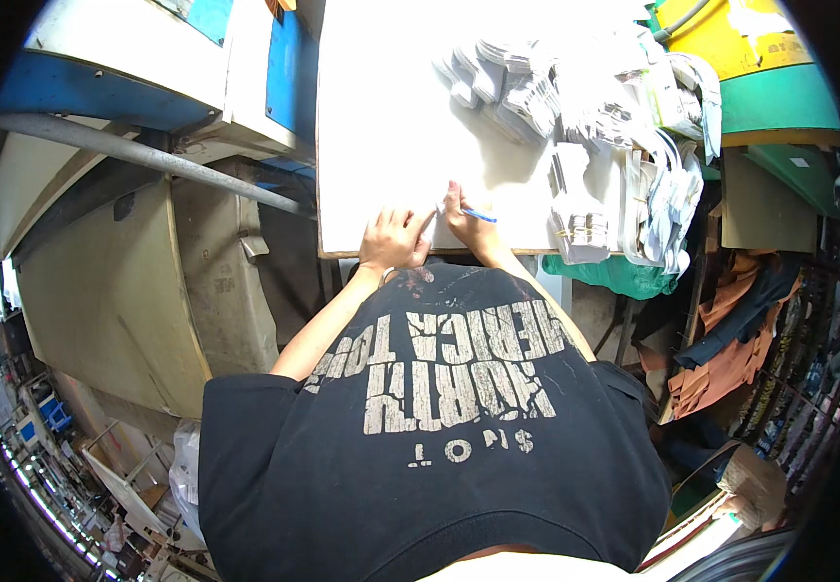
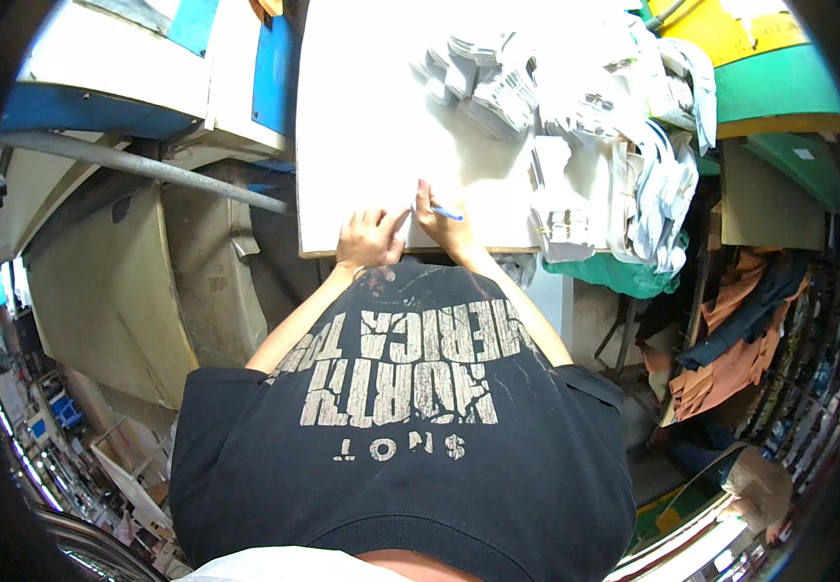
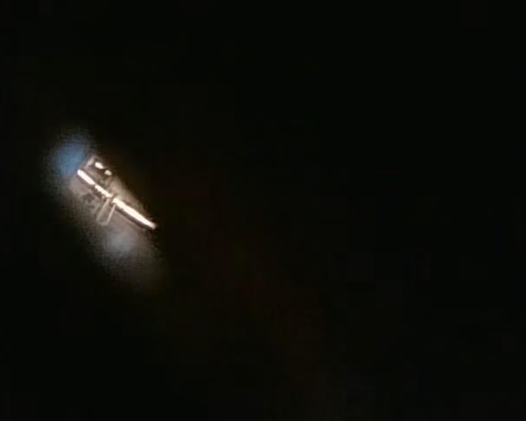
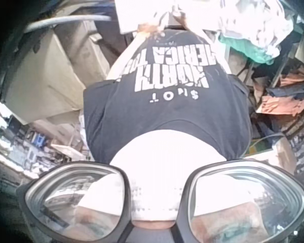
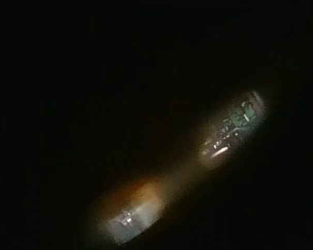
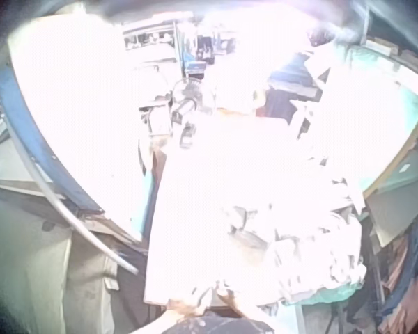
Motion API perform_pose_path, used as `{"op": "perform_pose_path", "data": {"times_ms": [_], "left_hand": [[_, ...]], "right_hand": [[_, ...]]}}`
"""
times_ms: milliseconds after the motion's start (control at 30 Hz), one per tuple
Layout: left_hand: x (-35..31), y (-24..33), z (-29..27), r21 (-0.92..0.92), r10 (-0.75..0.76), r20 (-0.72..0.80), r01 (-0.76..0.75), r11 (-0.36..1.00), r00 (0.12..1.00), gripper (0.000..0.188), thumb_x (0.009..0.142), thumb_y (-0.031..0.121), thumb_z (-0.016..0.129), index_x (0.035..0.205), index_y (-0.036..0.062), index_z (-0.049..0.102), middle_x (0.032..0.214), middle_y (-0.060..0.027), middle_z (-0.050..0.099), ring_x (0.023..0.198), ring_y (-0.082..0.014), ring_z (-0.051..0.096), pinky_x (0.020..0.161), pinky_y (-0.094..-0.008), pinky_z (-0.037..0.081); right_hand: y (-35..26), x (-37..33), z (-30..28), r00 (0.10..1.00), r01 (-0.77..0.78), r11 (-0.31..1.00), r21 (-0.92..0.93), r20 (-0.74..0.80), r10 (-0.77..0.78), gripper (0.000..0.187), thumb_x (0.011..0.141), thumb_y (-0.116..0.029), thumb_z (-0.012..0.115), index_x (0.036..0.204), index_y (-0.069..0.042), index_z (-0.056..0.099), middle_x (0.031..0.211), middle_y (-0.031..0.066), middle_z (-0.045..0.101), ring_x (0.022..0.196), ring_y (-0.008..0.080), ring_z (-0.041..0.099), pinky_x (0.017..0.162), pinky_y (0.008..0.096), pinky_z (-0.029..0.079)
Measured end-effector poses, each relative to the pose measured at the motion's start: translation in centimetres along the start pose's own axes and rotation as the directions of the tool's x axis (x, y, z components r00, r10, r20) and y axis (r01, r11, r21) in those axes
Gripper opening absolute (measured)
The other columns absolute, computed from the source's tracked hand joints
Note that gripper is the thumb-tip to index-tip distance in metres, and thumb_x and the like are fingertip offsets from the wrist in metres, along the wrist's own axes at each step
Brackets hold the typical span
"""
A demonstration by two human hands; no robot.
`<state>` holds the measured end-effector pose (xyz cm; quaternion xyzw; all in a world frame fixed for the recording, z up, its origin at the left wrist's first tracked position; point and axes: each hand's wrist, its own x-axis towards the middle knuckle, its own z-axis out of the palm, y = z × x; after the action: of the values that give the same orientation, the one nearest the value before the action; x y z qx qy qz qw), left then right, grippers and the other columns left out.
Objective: The person walks to a table in a workshop and begins sorting small white paper tags from a plastic bag. They separate the tags by hand, occasionally using a pen to mark or write on them, and place sorted stacks on the table.
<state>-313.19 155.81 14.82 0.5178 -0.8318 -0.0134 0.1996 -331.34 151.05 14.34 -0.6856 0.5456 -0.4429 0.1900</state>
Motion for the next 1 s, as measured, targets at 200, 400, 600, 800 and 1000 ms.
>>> {"op": "perform_pose_path", "data": {"times_ms": [200,400,600,800,1000], "left_hand": [[0.4,-0.1,-0.6,-0.031,0.026,-0.002,-0.026,0.999,1.0,0.055,0.075,0.027,0.072,0.129,0.0228,0.071,0.096,-0.0024,0.057,0.091,-0.0227,0.059,0.078,-0.0387,0.052],[0.5,-0.3,-1.0,-0.044,0.06,-0.005,-0.06,0.997,0.998,0.055,0.075,0.028,0.073,0.13,0.021,0.071,0.097,-0.0028,0.057,0.091,-0.0223,0.059,0.079,-0.0379,0.051],[0.4,-0.7,-0.9,-0.048,0.1,-0.005,-0.1,0.994,0.995,0.056,0.077,0.03,0.074,0.132,0.0201,0.07,0.098,-0.0037,0.058,0.091,-0.0229,0.059,0.08,-0.038,0.05],[0.5,-0.8,-1.2,-0.051,0.115,0.016,-0.114,0.992,0.993,0.057,0.078,0.03,0.075,0.134,0.0191,0.069,0.099,-0.0041,0.058,0.093,-0.0229,0.059,0.081,-0.0385,0.05],[0.2,-0.8,-1.3,-0.073,0.101,0.06,-0.096,0.993,0.993,0.056,0.079,0.025,0.073,0.135,0.0188,0.068,0.101,-0.0051,0.058,0.098,-0.0239,0.059,0.084,-0.0393,0.053]], "right_hand": [[0.0,-0.1,0.3,0.998,-0.032,0.998,0.06,-0.046,0.035,0.024,0.1,-0.006,0.065,0.077,0.001,0.068,0.058,0.0167,0.061,0.048,0.0315,0.062,0.047,0.0415,0.046],[0.4,-0.4,0.1,0.994,-0.111,0.993,0.031,0.002,0.111,0.031,0.106,-0.014,0.058,0.083,0.001,0.072,0.063,0.0157,0.067,0.052,0.0276,0.065,0.052,0.0383,0.049],[0.3,-0.7,0.4,0.996,-0.089,0.996,0.02,-0.027,0.09,0.028,0.102,-0.008,0.062,0.077,0.003,0.068,0.056,0.0178,0.059,0.045,0.0306,0.06,0.046,0.0399,0.043],[0.7,-0.8,0.7,0.99,-0.125,0.988,0.086,-0.062,0.13,0.029,0.103,-0.009,0.061,0.078,0.004,0.067,0.056,0.0187,0.058,0.045,0.0305,0.058,0.046,0.0403,0.042],[0.0,-0.4,0.2,0.99,-0.128,0.988,0.087,-0.055,0.133,0.029,0.104,-0.008,0.059,0.079,0.005,0.067,0.056,0.0183,0.058,0.045,0.0312,0.057,0.046,0.04,0.042]]}}
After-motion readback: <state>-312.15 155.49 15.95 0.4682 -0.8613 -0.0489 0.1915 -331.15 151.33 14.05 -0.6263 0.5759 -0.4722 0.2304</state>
